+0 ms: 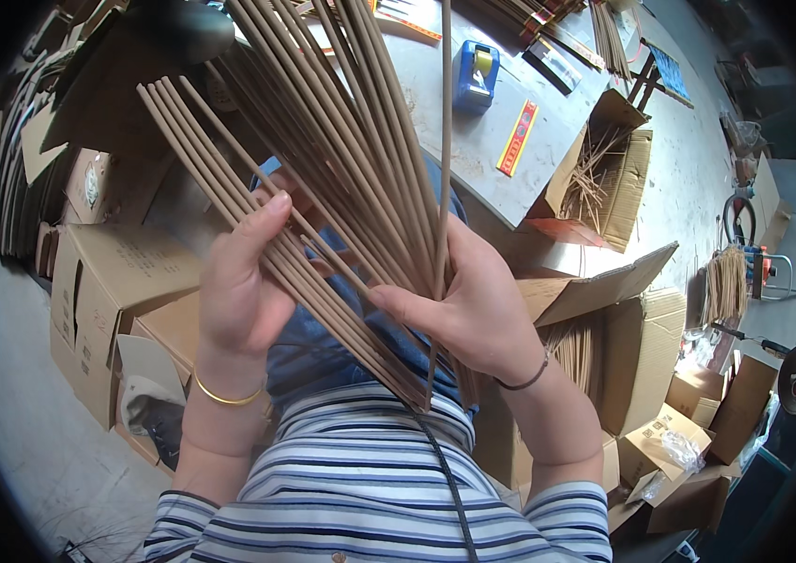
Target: The person gathers thin wooden sticks from a cardboard box, aligns them into a bundle, and secures the bundle with a red and yellow paper band. The person repeats this process multiple times, placing finished bundles on a nearby table.
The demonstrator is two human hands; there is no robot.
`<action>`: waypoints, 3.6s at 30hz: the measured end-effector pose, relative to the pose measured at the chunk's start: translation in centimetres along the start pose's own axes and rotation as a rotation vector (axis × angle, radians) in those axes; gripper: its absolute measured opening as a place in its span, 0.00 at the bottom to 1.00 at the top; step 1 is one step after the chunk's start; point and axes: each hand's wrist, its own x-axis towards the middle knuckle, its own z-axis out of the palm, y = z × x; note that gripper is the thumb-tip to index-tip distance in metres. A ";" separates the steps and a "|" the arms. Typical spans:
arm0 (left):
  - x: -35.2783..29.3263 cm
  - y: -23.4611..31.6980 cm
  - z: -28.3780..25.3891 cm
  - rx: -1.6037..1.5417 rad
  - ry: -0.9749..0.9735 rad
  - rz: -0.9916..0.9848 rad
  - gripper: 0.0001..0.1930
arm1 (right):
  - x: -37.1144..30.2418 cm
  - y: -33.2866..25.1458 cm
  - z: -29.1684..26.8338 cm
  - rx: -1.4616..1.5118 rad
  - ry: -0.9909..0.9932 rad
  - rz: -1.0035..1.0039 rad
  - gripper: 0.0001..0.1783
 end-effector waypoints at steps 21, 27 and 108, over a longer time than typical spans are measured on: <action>-0.2 -1.4 0.7 -0.011 0.015 0.058 0.15 | 0.4 0.1 0.9 0.221 -0.114 0.050 0.24; -0.6 -0.8 0.8 -0.026 -0.014 0.106 0.15 | 0.2 -0.6 0.4 0.370 -0.138 0.095 0.17; 1.2 -3.8 -1.0 -0.140 0.250 0.144 0.22 | -0.4 -0.2 5.6 -1.134 -0.067 -0.301 0.38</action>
